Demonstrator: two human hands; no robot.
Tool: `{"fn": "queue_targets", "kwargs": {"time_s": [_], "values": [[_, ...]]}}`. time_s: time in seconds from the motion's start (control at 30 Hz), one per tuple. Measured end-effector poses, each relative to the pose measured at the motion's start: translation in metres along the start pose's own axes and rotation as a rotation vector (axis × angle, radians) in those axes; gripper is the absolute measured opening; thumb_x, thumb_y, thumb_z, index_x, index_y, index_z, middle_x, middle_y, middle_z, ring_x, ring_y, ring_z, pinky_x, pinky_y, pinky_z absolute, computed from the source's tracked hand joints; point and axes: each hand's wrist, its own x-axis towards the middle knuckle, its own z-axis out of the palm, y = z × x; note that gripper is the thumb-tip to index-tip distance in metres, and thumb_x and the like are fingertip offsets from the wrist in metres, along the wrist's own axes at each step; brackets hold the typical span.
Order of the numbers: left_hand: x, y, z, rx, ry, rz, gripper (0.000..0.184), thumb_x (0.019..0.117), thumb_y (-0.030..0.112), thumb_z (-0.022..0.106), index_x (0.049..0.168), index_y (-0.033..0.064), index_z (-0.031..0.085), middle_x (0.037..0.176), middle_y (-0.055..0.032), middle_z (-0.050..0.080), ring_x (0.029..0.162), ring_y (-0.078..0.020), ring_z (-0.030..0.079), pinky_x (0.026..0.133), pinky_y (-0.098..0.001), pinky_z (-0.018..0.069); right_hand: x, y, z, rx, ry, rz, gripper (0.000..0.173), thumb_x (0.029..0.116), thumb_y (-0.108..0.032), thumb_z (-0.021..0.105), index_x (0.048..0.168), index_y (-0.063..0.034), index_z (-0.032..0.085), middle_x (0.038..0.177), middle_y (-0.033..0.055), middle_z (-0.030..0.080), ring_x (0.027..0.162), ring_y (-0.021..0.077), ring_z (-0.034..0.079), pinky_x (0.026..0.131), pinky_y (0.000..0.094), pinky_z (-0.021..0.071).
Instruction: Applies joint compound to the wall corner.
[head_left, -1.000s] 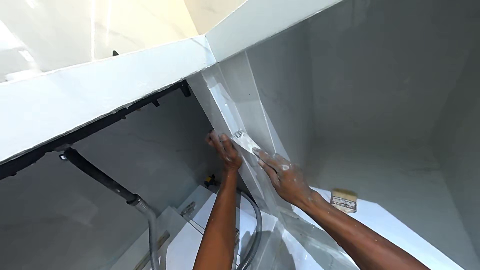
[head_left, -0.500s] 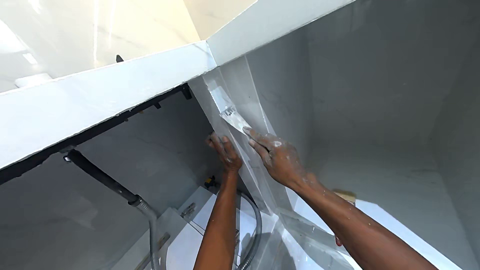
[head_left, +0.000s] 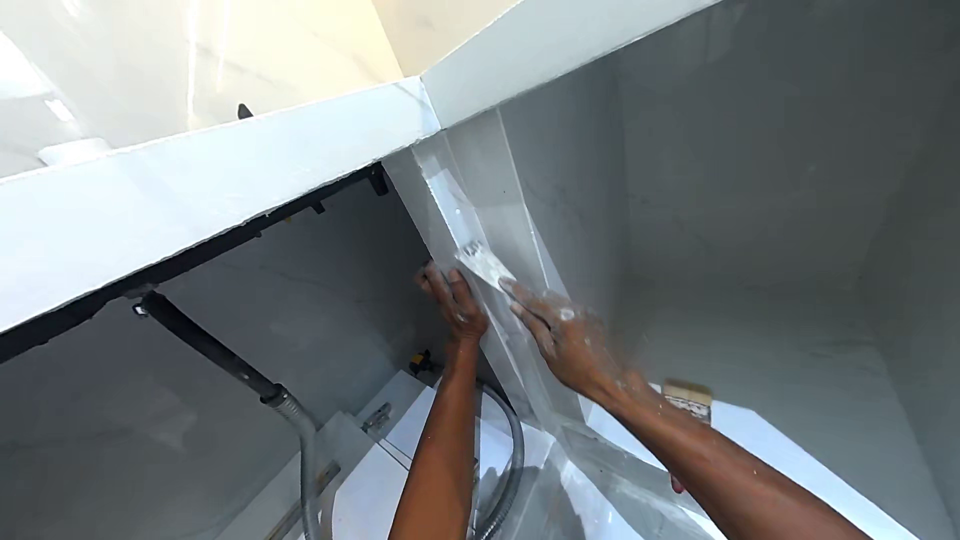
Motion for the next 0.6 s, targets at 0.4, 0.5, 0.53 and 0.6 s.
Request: {"fn": "queue_targets", "kwargs": {"time_s": [0.4,0.5,0.53,0.6], "values": [[-0.001,0.001,-0.001,0.013,-0.026,-0.037,0.085,0.0961,0.073,0.033,0.145,0.0046,0.042,0.143,-0.0183,0.04,0.131,-0.0222,0.045,0.107,-0.0367,0.043,-0.003,-0.016,0.008,-0.07,0.076,0.039,0.041,0.1096,-0.032,0.045,0.148,-0.0287,0.059,0.094,0.0108,0.069,0.064,0.0232,0.065,0.054,0.0416,0.0542],[-0.002,-0.002,0.0,0.055,-0.02,-0.007,0.085,0.0968,0.071,0.032,0.144,0.0011,0.043,0.142,-0.0208,0.04,0.13,-0.024,0.045,0.108,-0.0365,0.0411,-0.019,-0.011,0.02,-0.114,0.126,-0.002,0.039,0.1069,-0.026,0.049,0.143,-0.0232,0.064,0.093,0.0129,0.07,0.064,0.0232,0.065,0.052,0.038,0.0538],[-0.002,-0.002,0.0,0.064,-0.019,-0.006,0.086,0.0957,0.072,0.033,0.143,0.0008,0.043,0.141,-0.0209,0.041,0.129,-0.0245,0.045,0.108,-0.0367,0.0409,-0.016,-0.014,0.021,-0.128,0.144,-0.016,0.039,0.1063,-0.024,0.05,0.143,-0.0232,0.064,0.091,0.0128,0.069,0.063,0.0233,0.065,0.051,0.0376,0.0528],[-0.002,0.003,-0.003,0.059,-0.037,-0.055,0.093,0.0915,0.079,0.034,0.145,0.0031,0.043,0.144,-0.0207,0.04,0.13,-0.0247,0.046,0.107,-0.0383,0.0425,-0.001,-0.027,0.018,-0.152,0.166,-0.032,0.041,0.1055,-0.022,0.052,0.145,-0.0241,0.062,0.088,0.0128,0.066,0.06,0.0245,0.063,0.049,0.0387,0.0513]]}}
